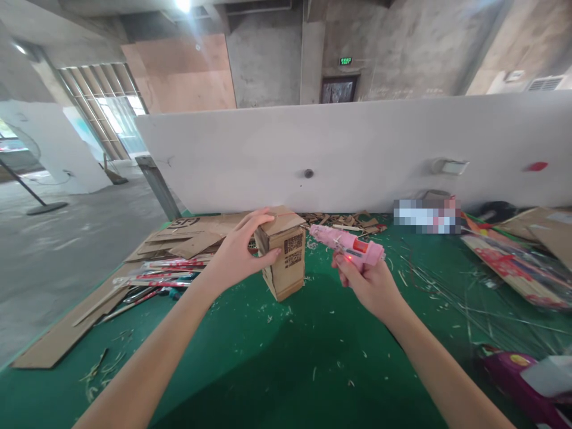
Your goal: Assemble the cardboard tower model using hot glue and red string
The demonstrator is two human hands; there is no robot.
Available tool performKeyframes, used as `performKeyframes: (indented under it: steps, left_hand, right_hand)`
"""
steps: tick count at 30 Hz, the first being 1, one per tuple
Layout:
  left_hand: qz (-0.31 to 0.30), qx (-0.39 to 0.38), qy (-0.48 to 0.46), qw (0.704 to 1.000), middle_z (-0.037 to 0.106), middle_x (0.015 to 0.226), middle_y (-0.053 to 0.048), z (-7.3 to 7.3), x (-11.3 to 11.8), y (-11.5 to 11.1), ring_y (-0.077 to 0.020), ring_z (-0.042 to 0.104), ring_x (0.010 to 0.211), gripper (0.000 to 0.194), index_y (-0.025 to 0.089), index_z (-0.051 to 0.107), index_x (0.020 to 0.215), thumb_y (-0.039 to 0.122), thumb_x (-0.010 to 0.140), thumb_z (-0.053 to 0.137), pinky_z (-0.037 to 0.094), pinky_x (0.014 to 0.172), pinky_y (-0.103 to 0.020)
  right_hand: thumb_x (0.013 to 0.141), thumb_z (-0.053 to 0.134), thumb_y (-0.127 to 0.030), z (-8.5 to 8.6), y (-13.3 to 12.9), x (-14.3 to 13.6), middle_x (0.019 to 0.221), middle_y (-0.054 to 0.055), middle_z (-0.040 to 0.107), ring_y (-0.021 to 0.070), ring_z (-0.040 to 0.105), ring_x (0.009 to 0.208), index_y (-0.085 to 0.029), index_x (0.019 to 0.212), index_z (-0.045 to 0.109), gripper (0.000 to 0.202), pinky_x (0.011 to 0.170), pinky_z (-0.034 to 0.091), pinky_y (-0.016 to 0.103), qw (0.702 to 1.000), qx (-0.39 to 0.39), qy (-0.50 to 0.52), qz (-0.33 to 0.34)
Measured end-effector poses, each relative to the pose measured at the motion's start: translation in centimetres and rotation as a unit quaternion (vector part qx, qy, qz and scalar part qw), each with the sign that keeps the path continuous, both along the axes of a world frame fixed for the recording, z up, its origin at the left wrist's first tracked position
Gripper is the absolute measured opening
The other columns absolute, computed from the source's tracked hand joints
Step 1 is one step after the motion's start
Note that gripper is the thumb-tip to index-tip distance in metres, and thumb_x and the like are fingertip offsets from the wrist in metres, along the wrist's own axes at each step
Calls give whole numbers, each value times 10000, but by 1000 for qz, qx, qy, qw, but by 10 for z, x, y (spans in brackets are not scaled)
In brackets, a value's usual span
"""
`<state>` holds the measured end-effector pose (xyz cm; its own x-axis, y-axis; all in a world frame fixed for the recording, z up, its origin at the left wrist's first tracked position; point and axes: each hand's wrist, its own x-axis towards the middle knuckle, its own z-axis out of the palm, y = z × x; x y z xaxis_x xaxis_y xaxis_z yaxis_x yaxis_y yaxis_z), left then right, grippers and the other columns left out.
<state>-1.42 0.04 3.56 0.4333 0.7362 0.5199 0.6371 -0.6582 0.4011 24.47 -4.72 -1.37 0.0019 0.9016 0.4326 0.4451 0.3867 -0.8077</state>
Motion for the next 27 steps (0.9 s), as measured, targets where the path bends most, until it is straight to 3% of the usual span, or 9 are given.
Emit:
performKeyframes:
  steps: [12, 22, 27]
  left_hand:
    - [5, 0, 4, 1000, 360, 1531, -48, 1, -1, -1, -263, 432, 1342, 516, 306, 433, 1309, 435, 844, 616, 436, 1043, -420]
    - [-2, 5, 1, 1000, 394, 1508, -49, 2, 0, 0, -258, 458, 1313, 506, 296, 441, 1298, 407, 840, 624, 439, 1036, -411]
    - [-4, 5, 1, 1000, 400, 1502, -62, 2, 0, 0, -275, 447, 1324, 509, 295, 438, 1298, 427, 841, 618, 441, 1028, -429]
  right_hand:
    - [907, 465, -492, -1, 0, 5, 525, -15, 487, 138, 481, 507, -223, 650, 462, 373, 480, 388, 256, 998, 14, -49, -40]
    - [920, 479, -449, 0, -3, 1, 551, -25, 499, 130, 486, 508, -218, 699, 478, 319, 500, 406, 249, 997, 44, -61, -20]
    - [913, 470, -471, -1, -1, 5, 524, -16, 504, 137, 490, 499, -219, 652, 480, 363, 485, 402, 251, 997, 23, -61, -43]
